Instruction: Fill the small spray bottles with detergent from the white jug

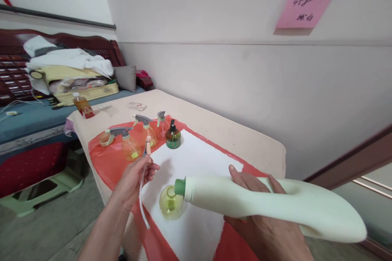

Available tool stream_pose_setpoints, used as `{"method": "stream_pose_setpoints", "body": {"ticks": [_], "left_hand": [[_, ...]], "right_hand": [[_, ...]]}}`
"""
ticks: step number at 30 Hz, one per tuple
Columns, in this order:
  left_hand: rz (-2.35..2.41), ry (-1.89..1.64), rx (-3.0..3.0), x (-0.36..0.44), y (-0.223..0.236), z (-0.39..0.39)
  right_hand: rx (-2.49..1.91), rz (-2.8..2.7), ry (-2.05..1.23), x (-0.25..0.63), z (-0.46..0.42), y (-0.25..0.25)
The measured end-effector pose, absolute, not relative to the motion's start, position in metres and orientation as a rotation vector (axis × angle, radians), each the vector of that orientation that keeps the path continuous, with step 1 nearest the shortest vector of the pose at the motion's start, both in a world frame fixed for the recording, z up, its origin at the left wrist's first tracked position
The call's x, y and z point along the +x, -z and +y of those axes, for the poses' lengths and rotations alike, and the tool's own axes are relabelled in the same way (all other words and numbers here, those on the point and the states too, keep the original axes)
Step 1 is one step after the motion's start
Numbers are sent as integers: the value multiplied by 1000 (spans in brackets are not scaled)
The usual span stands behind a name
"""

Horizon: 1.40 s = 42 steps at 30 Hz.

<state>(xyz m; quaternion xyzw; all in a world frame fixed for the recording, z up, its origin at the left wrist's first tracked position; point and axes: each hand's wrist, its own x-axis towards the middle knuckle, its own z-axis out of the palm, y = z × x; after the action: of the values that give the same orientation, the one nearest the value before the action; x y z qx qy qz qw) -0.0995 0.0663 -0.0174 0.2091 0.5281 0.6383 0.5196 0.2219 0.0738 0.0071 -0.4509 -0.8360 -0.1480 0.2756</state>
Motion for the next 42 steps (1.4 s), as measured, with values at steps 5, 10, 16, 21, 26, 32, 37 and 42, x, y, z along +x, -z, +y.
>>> {"method": "stream_pose_setpoints", "body": {"ticks": [5, 10, 16, 21, 26, 32, 37, 42], "left_hand": [[1272, -1526, 506, -100, 19, 66], [1271, -1519, 512, -100, 18, 66], [1265, -1515, 512, -100, 17, 66], [1273, -1509, 519, -101, 15, 66], [1280, -1510, 520, -100, 14, 66], [1279, -1510, 524, -101, 16, 67], [1280, -1514, 517, -101, 16, 68], [1279, -1512, 516, -102, 17, 67]], "right_hand": [[-1164, -2378, 603, 224, 74, -4], [-1129, -2385, 633, 222, 74, -5], [-1061, -2372, 703, 220, 70, -9], [-1035, -2382, 788, 218, 69, -13], [-1024, -2364, 820, 217, 67, -14], [-1007, -2360, 839, 218, 67, -16], [-997, -2371, 858, 219, 66, -16], [-1000, -2376, 850, 217, 63, -19]]}}
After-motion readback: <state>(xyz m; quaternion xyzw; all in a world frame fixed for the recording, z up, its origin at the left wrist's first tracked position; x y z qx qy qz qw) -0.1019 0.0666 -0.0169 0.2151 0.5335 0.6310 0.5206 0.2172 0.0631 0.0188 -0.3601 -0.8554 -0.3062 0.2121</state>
